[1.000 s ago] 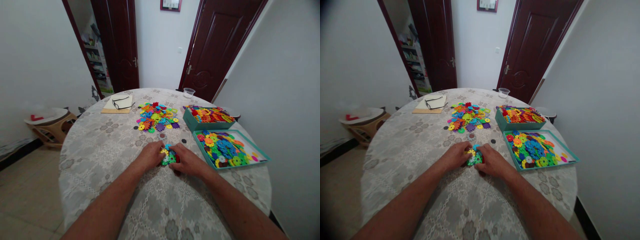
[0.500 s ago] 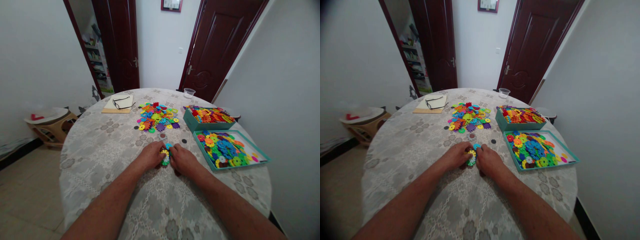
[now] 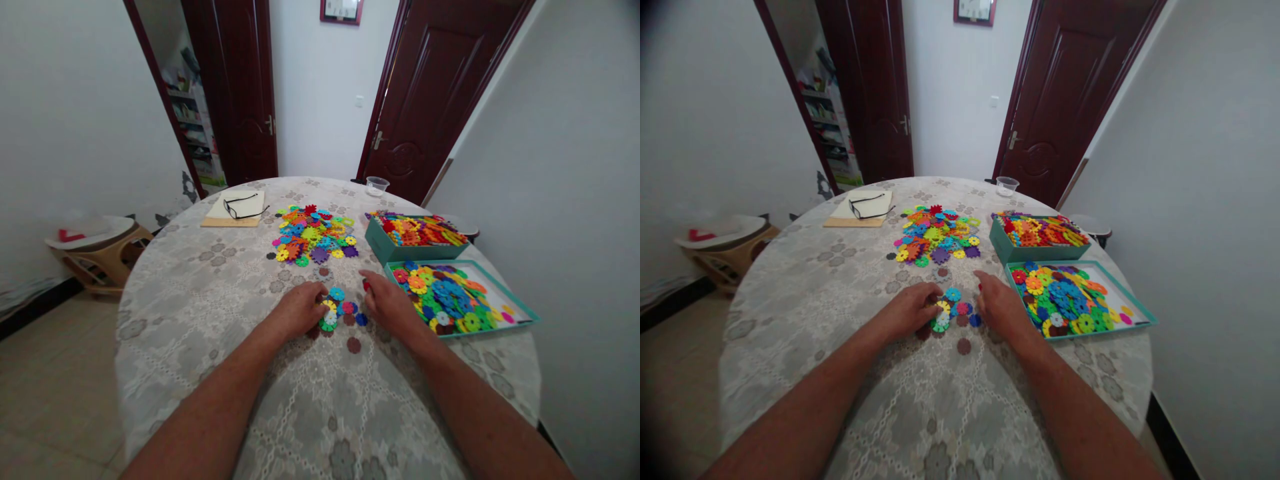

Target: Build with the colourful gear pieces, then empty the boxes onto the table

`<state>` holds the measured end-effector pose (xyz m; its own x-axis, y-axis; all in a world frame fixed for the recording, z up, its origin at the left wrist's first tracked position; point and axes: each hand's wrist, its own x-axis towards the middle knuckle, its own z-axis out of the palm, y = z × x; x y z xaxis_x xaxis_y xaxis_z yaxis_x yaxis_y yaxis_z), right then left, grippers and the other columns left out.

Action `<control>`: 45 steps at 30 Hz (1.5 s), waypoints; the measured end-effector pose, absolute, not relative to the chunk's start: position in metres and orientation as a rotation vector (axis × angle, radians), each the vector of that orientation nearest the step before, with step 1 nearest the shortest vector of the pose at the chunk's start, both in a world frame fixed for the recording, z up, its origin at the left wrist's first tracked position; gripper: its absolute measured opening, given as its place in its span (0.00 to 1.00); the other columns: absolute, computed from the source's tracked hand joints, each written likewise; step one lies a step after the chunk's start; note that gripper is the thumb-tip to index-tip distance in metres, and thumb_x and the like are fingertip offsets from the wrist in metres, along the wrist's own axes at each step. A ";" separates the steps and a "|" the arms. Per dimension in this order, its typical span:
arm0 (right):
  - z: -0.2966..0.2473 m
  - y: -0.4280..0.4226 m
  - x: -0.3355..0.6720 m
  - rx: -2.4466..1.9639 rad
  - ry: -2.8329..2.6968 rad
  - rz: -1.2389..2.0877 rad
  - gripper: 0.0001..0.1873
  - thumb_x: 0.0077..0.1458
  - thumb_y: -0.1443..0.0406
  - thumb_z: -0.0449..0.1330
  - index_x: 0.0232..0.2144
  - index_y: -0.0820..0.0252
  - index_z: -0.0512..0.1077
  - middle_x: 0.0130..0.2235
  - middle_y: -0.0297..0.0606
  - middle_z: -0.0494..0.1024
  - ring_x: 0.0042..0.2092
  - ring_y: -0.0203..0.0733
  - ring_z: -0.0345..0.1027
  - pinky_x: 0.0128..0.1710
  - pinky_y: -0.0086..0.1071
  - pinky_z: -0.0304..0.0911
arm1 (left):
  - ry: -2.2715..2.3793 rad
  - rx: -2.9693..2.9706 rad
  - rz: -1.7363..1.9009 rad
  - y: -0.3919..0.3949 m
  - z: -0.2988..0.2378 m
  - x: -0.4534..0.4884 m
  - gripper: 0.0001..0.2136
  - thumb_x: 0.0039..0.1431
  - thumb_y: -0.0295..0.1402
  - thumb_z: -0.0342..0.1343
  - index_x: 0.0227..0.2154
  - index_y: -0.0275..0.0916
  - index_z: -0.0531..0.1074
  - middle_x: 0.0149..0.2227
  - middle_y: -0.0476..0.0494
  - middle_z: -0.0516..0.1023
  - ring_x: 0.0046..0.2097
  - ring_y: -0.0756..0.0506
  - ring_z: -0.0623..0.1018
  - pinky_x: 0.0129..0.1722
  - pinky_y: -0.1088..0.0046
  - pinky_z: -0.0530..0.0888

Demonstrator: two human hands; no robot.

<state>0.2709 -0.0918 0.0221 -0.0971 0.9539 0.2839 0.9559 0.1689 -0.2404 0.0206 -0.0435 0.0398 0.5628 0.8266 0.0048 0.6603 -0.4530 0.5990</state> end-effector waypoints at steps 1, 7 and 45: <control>0.028 -0.093 0.279 -1.858 -2.034 -0.083 0.29 0.64 0.69 0.51 0.66 0.61 0.63 0.60 0.51 0.76 0.55 0.51 0.73 0.54 0.40 0.67 | 1.185 2.269 0.392 -0.043 0.039 0.020 0.11 0.59 0.29 0.57 0.43 0.43 0.78 0.39 0.45 0.82 0.43 0.42 0.82 0.45 0.69 0.74; 0.051 -0.099 0.341 -2.279 -1.718 -0.417 0.27 0.65 0.68 0.50 0.65 0.66 0.66 0.51 0.56 0.80 0.48 0.59 0.76 0.47 0.47 0.69 | 1.143 2.328 0.375 -0.039 0.035 0.020 0.11 0.59 0.30 0.58 0.44 0.42 0.78 0.44 0.42 0.81 0.45 0.41 0.80 0.44 0.68 0.73; 0.022 -0.112 0.214 -1.548 -2.241 0.407 0.26 0.61 0.64 0.60 0.61 0.57 0.65 0.54 0.46 0.70 0.54 0.49 0.68 0.56 0.42 0.66 | 1.010 2.190 0.457 -0.038 0.025 0.015 0.19 0.54 0.32 0.63 0.51 0.43 0.76 0.45 0.45 0.81 0.43 0.44 0.80 0.43 0.71 0.75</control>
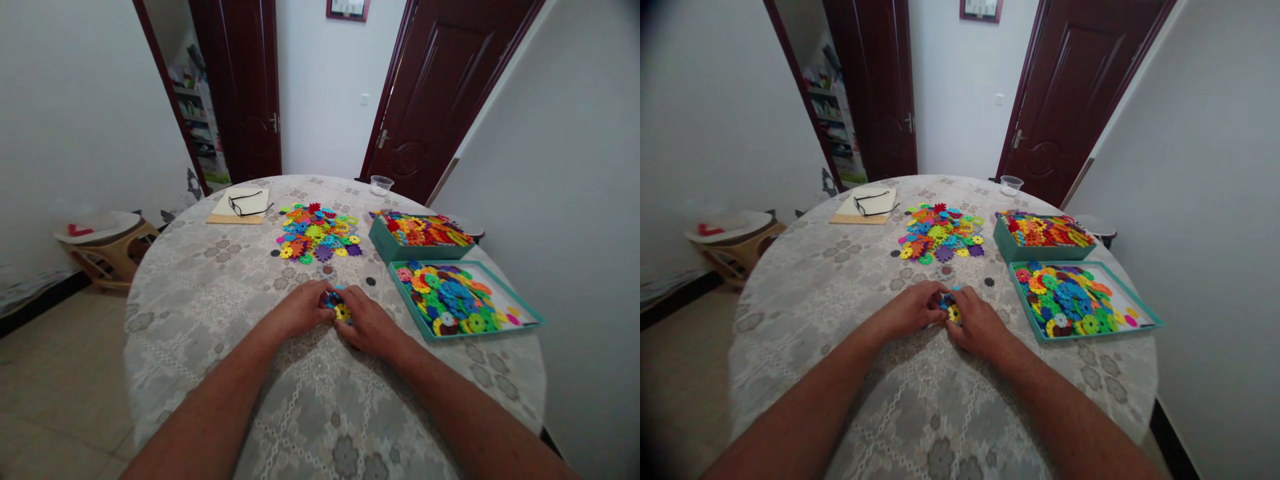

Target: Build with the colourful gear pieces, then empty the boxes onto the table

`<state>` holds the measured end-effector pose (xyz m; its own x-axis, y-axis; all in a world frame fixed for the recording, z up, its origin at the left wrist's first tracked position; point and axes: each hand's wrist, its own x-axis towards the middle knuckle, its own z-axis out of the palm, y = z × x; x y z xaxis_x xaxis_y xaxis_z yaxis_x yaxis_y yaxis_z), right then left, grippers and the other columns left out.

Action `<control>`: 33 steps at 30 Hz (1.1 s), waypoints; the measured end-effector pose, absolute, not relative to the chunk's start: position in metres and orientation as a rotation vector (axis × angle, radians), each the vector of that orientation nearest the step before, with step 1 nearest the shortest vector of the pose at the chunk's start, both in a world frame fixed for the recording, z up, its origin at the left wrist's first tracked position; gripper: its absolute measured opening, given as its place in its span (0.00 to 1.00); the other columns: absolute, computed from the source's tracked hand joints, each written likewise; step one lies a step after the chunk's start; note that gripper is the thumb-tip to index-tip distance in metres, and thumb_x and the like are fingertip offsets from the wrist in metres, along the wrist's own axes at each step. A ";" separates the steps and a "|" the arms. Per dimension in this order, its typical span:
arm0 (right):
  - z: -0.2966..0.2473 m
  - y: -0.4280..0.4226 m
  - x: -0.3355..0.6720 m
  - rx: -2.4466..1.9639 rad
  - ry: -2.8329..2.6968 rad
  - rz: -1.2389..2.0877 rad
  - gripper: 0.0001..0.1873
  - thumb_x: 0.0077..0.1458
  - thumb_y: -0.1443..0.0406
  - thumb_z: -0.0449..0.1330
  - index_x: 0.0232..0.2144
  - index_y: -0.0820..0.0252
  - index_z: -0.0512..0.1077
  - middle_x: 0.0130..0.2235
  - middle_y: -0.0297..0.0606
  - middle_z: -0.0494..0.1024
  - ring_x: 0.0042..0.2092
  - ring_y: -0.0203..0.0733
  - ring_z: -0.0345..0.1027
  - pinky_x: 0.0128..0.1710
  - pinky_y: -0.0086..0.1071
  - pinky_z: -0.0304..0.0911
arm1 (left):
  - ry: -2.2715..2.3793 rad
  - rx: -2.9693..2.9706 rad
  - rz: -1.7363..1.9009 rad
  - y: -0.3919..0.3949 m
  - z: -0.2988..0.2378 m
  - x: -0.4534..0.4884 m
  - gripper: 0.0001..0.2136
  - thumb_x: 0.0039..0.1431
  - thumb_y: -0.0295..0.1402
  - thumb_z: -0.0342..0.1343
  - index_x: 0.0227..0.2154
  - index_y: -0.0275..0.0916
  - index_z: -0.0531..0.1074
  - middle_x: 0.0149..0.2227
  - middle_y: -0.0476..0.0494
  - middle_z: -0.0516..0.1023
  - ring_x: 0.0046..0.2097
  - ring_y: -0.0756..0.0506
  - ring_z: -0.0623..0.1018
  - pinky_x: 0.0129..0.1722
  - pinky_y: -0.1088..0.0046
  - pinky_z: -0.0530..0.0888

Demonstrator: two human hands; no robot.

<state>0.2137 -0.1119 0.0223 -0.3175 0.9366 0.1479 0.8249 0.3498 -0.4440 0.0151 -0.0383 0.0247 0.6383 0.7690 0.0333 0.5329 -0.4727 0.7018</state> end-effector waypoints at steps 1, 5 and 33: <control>0.021 -0.111 0.214 -1.543 -2.237 0.401 0.24 0.62 0.64 0.60 0.60 0.58 0.66 0.53 0.47 0.70 0.54 0.49 0.68 0.56 0.42 0.66 | 1.030 2.171 0.482 -0.038 0.023 0.016 0.20 0.54 0.32 0.63 0.52 0.43 0.76 0.48 0.44 0.81 0.43 0.44 0.81 0.44 0.70 0.75; 0.013 -0.109 0.218 -1.542 -2.202 0.359 0.28 0.62 0.61 0.63 0.61 0.61 0.64 0.62 0.54 0.66 0.62 0.53 0.63 0.61 0.45 0.63 | 1.147 2.122 0.543 -0.035 0.018 0.017 0.23 0.56 0.31 0.60 0.56 0.41 0.73 0.53 0.39 0.80 0.44 0.43 0.82 0.45 0.69 0.77; 0.011 -0.097 0.215 -1.710 -2.223 0.240 0.18 0.62 0.71 0.55 0.54 0.64 0.69 0.50 0.49 0.74 0.51 0.48 0.69 0.52 0.36 0.64 | 1.089 1.960 0.676 -0.034 0.022 0.024 0.13 0.59 0.35 0.60 0.46 0.39 0.77 0.47 0.39 0.83 0.43 0.43 0.83 0.43 0.69 0.77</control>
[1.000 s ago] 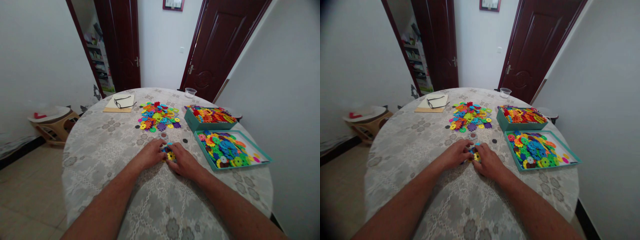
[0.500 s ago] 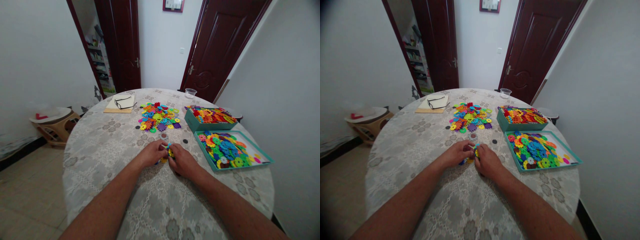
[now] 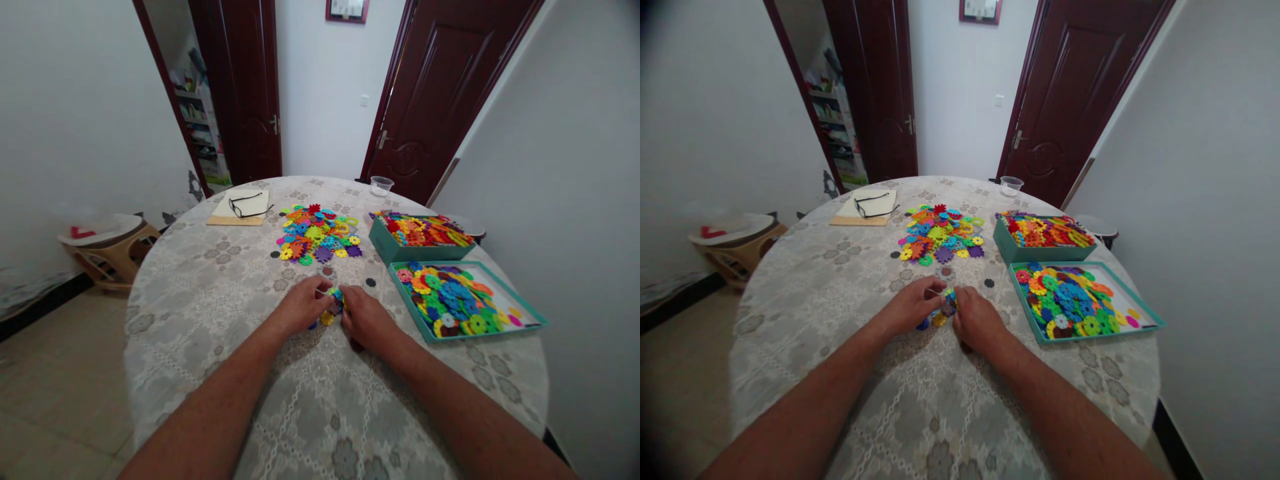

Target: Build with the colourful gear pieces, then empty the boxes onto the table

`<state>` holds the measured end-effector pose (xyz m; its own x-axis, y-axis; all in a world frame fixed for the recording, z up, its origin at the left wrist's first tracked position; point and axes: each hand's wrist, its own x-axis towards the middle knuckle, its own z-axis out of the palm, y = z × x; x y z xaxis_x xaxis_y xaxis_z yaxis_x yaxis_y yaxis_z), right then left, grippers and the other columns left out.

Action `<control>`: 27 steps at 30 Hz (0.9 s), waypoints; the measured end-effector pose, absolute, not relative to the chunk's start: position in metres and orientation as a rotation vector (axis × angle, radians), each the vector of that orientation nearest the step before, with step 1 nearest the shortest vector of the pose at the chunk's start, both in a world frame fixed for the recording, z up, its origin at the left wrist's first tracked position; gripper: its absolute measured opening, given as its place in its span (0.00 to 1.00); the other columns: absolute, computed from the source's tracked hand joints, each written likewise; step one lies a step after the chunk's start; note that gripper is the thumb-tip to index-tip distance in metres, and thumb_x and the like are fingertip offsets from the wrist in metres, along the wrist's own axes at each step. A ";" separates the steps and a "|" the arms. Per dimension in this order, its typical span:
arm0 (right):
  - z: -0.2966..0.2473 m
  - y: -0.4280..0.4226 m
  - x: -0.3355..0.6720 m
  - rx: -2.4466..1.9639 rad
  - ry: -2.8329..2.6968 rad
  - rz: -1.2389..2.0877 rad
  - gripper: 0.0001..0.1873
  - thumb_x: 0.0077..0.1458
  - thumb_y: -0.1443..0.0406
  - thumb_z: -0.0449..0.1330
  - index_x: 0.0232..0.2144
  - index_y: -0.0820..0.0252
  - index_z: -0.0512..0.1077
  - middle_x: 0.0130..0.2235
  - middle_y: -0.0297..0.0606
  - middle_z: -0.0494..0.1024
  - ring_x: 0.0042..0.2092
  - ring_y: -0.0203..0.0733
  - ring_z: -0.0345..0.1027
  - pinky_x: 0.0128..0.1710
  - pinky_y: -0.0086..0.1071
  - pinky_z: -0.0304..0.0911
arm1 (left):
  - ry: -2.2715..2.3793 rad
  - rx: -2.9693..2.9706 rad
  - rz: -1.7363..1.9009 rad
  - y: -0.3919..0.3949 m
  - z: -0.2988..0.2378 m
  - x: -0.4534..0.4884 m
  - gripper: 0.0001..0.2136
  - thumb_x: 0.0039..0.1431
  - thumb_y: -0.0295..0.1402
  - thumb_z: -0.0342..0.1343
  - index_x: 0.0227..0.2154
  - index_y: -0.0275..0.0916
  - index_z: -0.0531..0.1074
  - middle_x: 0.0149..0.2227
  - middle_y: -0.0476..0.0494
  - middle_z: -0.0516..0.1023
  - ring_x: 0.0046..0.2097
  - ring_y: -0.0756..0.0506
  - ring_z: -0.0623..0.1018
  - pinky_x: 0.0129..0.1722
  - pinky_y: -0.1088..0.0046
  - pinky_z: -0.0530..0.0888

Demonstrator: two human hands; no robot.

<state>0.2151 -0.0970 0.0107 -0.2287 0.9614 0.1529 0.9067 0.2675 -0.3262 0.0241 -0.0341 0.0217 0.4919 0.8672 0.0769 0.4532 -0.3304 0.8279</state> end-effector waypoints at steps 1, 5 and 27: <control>0.010 -0.096 0.216 -1.723 -2.206 0.251 0.17 0.63 0.71 0.55 0.54 0.64 0.69 0.50 0.49 0.74 0.50 0.48 0.69 0.52 0.36 0.64 | 1.075 1.952 0.676 -0.034 0.021 0.024 0.12 0.60 0.36 0.60 0.45 0.39 0.77 0.46 0.40 0.83 0.43 0.43 0.83 0.43 0.69 0.77; 0.009 -0.093 0.221 -1.646 -2.173 0.292 0.16 0.64 0.69 0.56 0.53 0.62 0.70 0.49 0.48 0.74 0.52 0.47 0.68 0.54 0.36 0.63 | 1.023 1.879 0.672 -0.034 0.021 0.024 0.12 0.59 0.36 0.60 0.45 0.39 0.77 0.44 0.41 0.84 0.43 0.43 0.83 0.43 0.69 0.78; 0.017 -0.096 0.216 -1.749 -2.298 0.277 0.16 0.63 0.68 0.56 0.53 0.61 0.70 0.49 0.45 0.72 0.48 0.45 0.70 0.48 0.34 0.64 | 0.867 1.395 0.685 -0.039 0.028 0.032 0.16 0.54 0.36 0.65 0.44 0.37 0.78 0.42 0.40 0.82 0.41 0.45 0.81 0.43 0.68 0.77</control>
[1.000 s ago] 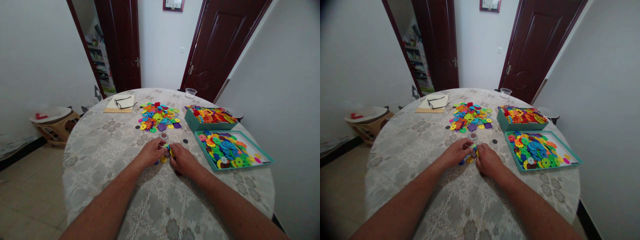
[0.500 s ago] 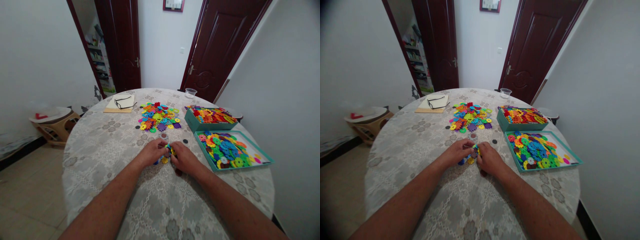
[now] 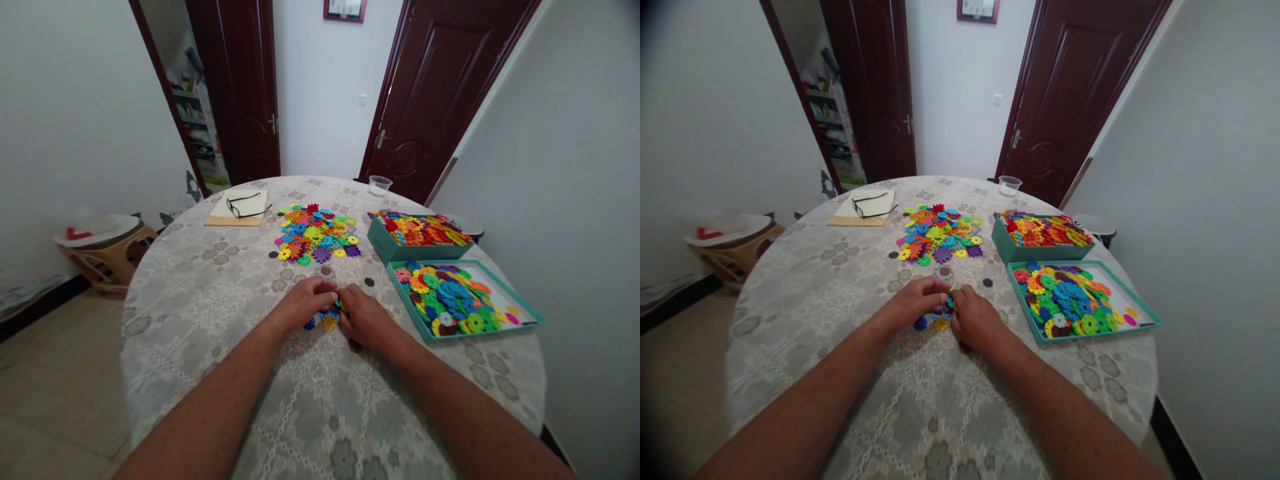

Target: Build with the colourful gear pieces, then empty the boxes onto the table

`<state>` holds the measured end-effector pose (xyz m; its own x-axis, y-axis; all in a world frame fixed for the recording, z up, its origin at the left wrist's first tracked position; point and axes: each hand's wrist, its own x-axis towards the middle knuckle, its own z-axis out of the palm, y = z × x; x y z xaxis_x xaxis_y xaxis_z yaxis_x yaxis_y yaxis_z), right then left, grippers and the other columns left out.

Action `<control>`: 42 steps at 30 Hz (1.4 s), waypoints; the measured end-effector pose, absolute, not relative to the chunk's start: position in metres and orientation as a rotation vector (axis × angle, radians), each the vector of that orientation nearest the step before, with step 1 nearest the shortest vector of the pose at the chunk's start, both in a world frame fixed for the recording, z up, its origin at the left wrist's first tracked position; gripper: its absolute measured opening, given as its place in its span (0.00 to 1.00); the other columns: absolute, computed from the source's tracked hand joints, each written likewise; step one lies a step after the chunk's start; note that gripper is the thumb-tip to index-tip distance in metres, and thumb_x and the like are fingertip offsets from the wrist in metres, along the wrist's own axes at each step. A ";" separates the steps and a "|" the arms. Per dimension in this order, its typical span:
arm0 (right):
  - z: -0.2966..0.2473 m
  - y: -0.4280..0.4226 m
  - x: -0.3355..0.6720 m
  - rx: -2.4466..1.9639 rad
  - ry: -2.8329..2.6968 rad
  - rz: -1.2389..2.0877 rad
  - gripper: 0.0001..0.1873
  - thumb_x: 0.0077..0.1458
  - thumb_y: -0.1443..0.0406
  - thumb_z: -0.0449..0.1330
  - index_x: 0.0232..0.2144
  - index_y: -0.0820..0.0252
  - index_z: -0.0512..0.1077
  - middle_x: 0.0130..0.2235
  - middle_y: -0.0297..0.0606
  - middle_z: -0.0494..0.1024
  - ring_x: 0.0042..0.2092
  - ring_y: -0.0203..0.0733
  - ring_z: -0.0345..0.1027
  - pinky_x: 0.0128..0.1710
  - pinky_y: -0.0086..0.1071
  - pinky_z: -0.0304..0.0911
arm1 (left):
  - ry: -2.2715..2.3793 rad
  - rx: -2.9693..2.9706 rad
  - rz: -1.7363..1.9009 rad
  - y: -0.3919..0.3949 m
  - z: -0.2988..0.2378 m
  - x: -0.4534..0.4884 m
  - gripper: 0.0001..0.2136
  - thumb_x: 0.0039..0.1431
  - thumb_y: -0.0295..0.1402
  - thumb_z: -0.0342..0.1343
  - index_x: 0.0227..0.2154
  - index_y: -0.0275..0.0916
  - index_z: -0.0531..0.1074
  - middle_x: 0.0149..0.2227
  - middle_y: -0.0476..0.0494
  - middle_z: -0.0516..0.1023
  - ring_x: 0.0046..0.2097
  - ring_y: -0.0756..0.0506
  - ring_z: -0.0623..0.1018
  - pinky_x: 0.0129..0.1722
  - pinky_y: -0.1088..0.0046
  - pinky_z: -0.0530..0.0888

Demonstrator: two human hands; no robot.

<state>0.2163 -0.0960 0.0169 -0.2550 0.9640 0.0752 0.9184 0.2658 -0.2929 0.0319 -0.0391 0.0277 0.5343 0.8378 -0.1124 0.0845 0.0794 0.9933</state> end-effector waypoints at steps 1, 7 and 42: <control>0.017 -0.096 0.215 -1.772 -2.292 0.260 0.16 0.63 0.68 0.56 0.53 0.61 0.70 0.49 0.45 0.72 0.47 0.45 0.70 0.47 0.34 0.64 | 0.854 1.398 0.685 -0.039 0.028 0.032 0.16 0.53 0.36 0.65 0.44 0.37 0.78 0.42 0.41 0.82 0.41 0.45 0.81 0.44 0.68 0.77; 0.013 -0.096 0.214 -1.754 -2.244 0.226 0.19 0.62 0.68 0.56 0.55 0.60 0.68 0.49 0.44 0.73 0.47 0.46 0.70 0.45 0.34 0.64 | 0.761 1.460 0.668 -0.038 0.037 0.029 0.14 0.57 0.37 0.64 0.45 0.38 0.78 0.44 0.40 0.84 0.45 0.43 0.82 0.50 0.64 0.77; 0.054 -0.102 0.380 -2.116 -1.563 -0.704 0.16 0.62 0.70 0.53 0.50 0.69 0.74 0.47 0.59 0.75 0.53 0.62 0.67 0.54 0.54 0.62 | 1.052 2.328 0.579 -0.032 0.025 0.013 0.18 0.58 0.34 0.61 0.51 0.41 0.77 0.53 0.36 0.80 0.56 0.35 0.76 0.61 0.56 0.69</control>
